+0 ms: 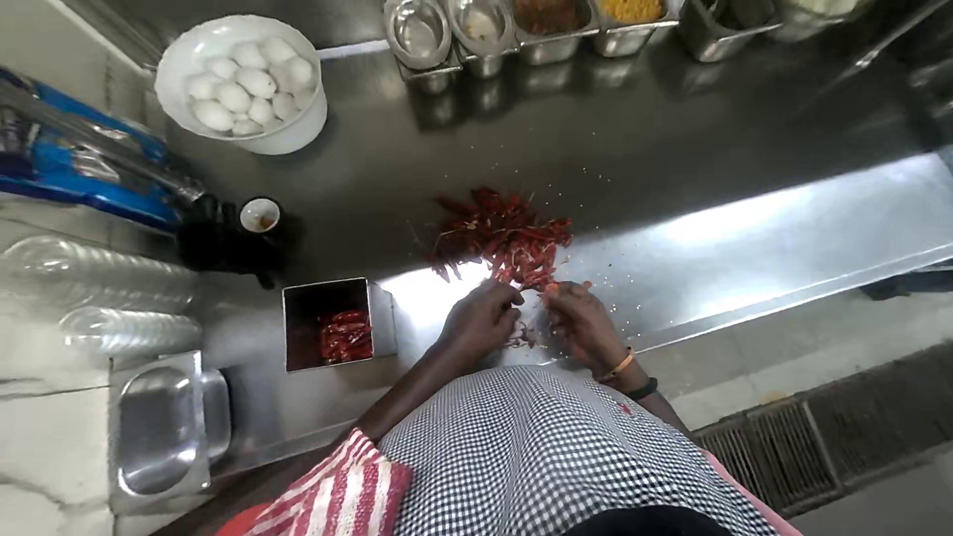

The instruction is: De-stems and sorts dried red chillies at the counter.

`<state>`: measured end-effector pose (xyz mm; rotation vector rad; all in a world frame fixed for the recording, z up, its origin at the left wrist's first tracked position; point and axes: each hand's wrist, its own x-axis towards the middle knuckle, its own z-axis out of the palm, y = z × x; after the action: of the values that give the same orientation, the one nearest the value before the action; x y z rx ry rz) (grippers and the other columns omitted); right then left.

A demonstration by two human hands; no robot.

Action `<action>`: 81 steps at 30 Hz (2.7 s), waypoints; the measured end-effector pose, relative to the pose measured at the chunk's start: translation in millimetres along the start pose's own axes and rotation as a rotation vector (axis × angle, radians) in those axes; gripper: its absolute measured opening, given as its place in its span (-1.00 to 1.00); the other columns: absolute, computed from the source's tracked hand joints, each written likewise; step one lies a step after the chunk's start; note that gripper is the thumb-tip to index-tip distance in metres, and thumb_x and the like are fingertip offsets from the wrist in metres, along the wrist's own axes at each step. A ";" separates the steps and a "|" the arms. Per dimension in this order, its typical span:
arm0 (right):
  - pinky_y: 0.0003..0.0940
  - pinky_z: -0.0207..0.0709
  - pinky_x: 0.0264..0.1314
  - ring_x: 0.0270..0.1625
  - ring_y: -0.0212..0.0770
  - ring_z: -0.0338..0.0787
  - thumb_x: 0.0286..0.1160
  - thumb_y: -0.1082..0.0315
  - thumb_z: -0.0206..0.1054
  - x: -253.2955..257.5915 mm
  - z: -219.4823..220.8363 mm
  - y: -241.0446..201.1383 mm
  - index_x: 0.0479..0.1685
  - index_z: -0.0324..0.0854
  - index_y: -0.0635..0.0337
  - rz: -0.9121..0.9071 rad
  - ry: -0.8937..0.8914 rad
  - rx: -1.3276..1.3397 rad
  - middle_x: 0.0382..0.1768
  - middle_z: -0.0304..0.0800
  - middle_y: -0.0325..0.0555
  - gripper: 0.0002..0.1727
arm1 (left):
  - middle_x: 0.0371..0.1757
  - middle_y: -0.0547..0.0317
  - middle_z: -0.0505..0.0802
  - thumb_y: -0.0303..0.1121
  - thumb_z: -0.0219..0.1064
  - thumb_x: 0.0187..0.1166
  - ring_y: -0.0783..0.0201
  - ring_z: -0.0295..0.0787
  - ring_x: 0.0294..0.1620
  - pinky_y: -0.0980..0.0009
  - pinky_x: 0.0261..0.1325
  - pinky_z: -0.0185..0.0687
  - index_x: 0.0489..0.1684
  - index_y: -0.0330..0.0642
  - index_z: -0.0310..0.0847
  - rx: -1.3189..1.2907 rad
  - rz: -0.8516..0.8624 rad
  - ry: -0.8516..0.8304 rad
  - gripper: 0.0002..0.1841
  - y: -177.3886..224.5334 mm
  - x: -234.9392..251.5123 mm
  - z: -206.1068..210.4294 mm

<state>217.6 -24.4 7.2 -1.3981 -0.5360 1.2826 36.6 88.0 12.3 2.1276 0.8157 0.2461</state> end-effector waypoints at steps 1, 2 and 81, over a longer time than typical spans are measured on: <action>-0.65 0.45 -0.53 -0.50 -0.51 0.58 0.74 0.18 0.15 -7.0 -4.0 -3.9 -0.01 0.60 -0.04 0.025 -0.041 0.106 -0.31 0.72 -0.32 -0.84 | 0.07 0.11 0.80 -0.24 0.33 0.68 0.17 0.80 0.03 0.07 0.13 0.75 0.15 -0.03 0.77 0.063 -0.003 0.032 -0.78 -0.3 -0.5 -2.0; -0.66 0.47 -0.51 -0.46 -0.50 0.62 0.75 0.17 0.12 -8.6 -9.5 -4.4 -0.05 0.57 -0.08 0.053 -0.072 0.217 -0.28 0.73 -0.31 -0.86 | 0.05 0.09 0.80 -0.24 0.32 0.68 0.13 0.80 0.03 0.05 0.11 0.75 0.14 -0.01 0.77 0.124 0.012 0.069 -0.78 -1.3 0.3 -3.1; -0.59 0.50 -0.52 -0.50 -0.45 0.58 0.62 0.38 0.24 -38.7 -40.7 3.6 0.14 0.70 0.07 0.139 -0.128 0.142 -0.24 0.73 -0.19 -0.77 | 0.04 -0.06 0.82 -0.11 0.22 0.70 -0.10 0.74 0.18 -0.12 0.26 0.60 0.05 -0.13 0.80 0.424 -0.157 0.177 -0.67 -8.0 6.6 5.8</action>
<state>240.8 -75.5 11.0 -1.2591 -0.4304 1.5000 40.5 92.1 1.8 2.4401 1.2204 0.1933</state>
